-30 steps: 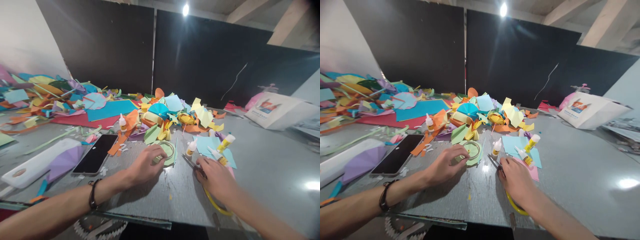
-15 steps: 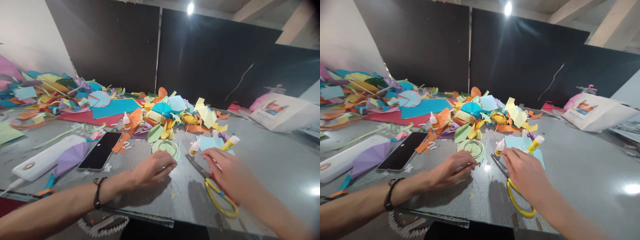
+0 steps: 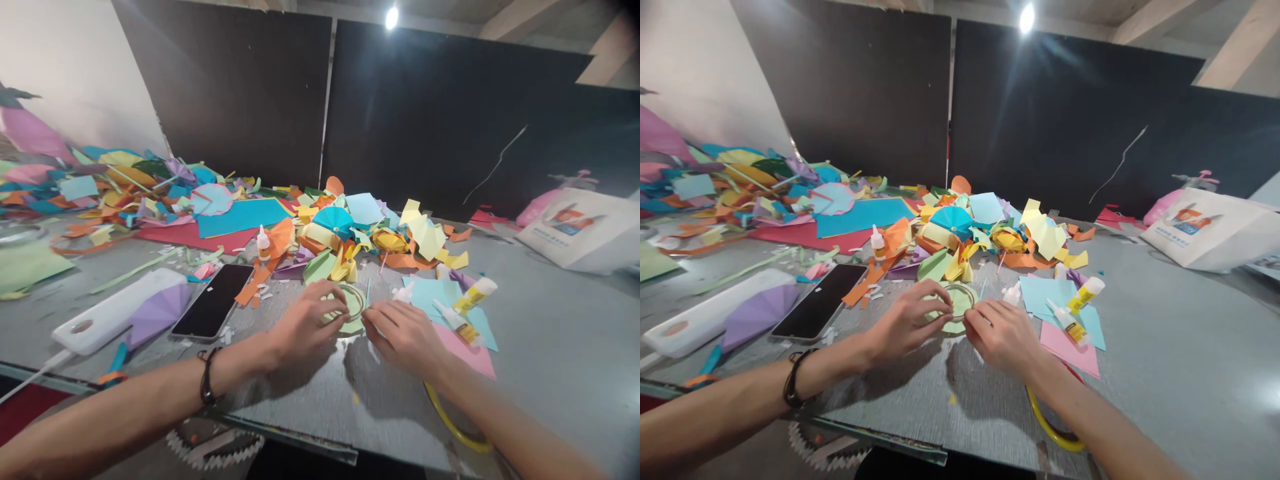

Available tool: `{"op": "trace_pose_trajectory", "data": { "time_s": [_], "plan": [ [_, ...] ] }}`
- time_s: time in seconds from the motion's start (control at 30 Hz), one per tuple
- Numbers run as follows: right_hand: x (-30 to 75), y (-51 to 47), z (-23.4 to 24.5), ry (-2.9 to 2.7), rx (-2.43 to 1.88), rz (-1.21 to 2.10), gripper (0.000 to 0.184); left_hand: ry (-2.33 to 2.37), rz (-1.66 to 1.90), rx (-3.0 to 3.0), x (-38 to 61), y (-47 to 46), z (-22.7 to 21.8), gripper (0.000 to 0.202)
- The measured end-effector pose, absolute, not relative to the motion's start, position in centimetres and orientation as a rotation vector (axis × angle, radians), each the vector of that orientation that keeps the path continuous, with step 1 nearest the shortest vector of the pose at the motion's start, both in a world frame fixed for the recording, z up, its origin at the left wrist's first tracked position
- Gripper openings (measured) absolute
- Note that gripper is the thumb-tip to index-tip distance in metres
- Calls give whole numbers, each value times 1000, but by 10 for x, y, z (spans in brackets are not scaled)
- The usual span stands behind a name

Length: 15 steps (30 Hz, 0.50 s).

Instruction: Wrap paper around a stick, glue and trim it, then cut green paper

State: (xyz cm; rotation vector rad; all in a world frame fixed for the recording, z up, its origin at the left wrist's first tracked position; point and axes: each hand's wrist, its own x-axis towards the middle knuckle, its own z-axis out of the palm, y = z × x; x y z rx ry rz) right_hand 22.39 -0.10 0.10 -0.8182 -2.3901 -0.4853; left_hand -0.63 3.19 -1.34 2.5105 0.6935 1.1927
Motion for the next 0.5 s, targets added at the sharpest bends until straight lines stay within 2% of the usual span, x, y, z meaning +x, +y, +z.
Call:
{"op": "trace_pose_trajectory", "data": {
  "time_s": [0.2,0.5],
  "plan": [
    [228,-4,-8,-2324,-814,-362,12,1177,1510,2355,-17,64,-7,7],
    [231,-3,-7,-2281,-855,-166,16,1448,1124,2367,-23,90,-32,29]
  ]
}}
